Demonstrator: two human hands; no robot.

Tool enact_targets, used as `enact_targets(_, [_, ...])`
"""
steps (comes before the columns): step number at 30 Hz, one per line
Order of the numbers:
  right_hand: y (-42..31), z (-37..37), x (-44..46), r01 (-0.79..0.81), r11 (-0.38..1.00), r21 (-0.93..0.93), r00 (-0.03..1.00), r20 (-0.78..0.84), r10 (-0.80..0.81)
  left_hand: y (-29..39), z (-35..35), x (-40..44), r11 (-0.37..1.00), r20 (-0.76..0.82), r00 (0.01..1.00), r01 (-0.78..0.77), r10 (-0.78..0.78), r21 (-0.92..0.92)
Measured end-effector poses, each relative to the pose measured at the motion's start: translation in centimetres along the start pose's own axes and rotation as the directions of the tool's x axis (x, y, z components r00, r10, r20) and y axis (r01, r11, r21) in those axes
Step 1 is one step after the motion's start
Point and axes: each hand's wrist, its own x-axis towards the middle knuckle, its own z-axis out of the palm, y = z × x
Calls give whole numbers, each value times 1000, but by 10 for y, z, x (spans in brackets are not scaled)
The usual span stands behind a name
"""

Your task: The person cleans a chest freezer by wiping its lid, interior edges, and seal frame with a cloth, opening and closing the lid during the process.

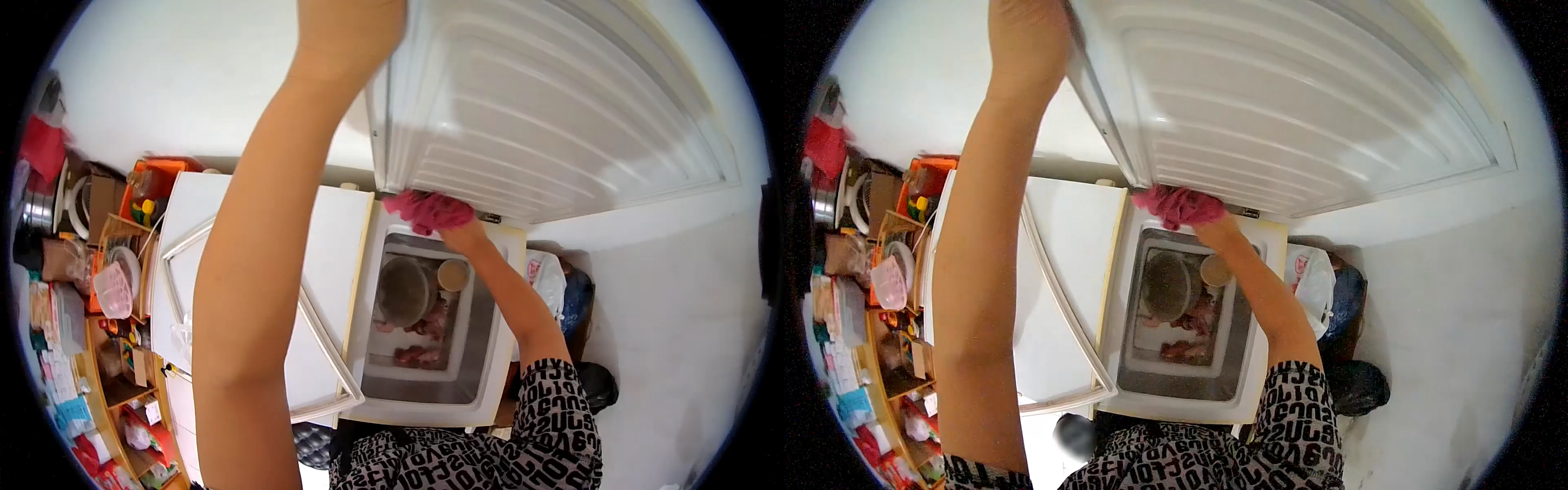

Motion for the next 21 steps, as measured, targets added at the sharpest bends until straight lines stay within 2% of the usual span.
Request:
enact_targets(1, [6, 0, -16, -63, 998, 12, 997, 39, 63, 7, -6, -1, 993, 42, 999, 4, -9, 115])
enact_targets(3, [22, -2, -44, 5, 980, -200, 999, 49, 5, 20, -17, -1, 940, 127, 991, -17, -28, 339])
enact_targets(4, [25, -1, -45, 8, 980, -199, 999, 52, 2, 21, -8, -3, 941, 89, 995, -74, 46, 330])
enact_targets(6, [16, -36, -31, 147, 970, -191, 988, 79, -134, 8, -8, 0, 950, 47, 990, -144, 136, 276])
enact_targets(7, [-7, -69, -7, 147, 979, -141, 983, -86, -160, 2, -8, 2, 951, 26, 983, -182, 181, 252])
enact_targets(8, [-35, -95, 22, 153, 984, -87, 954, -247, -171, 8, -9, -1, 926, 71, 964, -266, 256, 268])
enact_targets(9, [-48, -98, 44, 228, 956, -185, 913, -300, -276, 7, -8, -3, 914, 97, 954, -301, 285, 272])
enact_targets(10, [-37, -63, 47, 103, 855, -509, 891, -335, -306, 6, -6, -4, 901, 123, 941, -336, 314, 276])
enact_targets(11, [-56, -50, 69, 1, 877, -481, 851, -459, -253, -2, -5, 1, 913, 14, 966, -250, 259, 322])
enact_targets(12, [-74, -58, 86, -6, 987, -159, 967, -252, -35, -1, -2, 0, 915, -36, 971, -210, 237, 345])
enact_targets(13, [-76, -49, 92, -7, 988, -155, 965, -260, -34, 0, 0, 0, 916, -87, 973, -169, 214, 363])
enact_targets(15, [-74, -10, 97, 152, 987, 55, 888, -447, -112, 14, 2, -6, 961, -21, 986, -158, 167, 226])
enact_targets(16, [-54, 37, 78, 161, 986, 41, 929, -342, -138, 18, 0, -6, 972, 0, 989, -146, 149, 184])
enact_targets(17, [-32, 72, 57, 169, 985, 24, 959, -233, -159, 16, -5, -3, 959, 50, 984, -177, 170, 223])
enact_targets(18, [-37, 61, 43, -50, 935, 351, 992, -89, 86, 15, -7, -1, 951, 75, 981, -193, 180, 240])
enact_targets(19, [-40, 53, 43, -51, 934, 353, 993, -85, 87, 14, -10, 0, 944, 101, 977, -209, 189, 256])
enact_targets(21, [-47, 42, 38, -121, 953, 276, 990, -32, 135, 10, -9, -5, 968, 120, 972, -215, 200, 127])
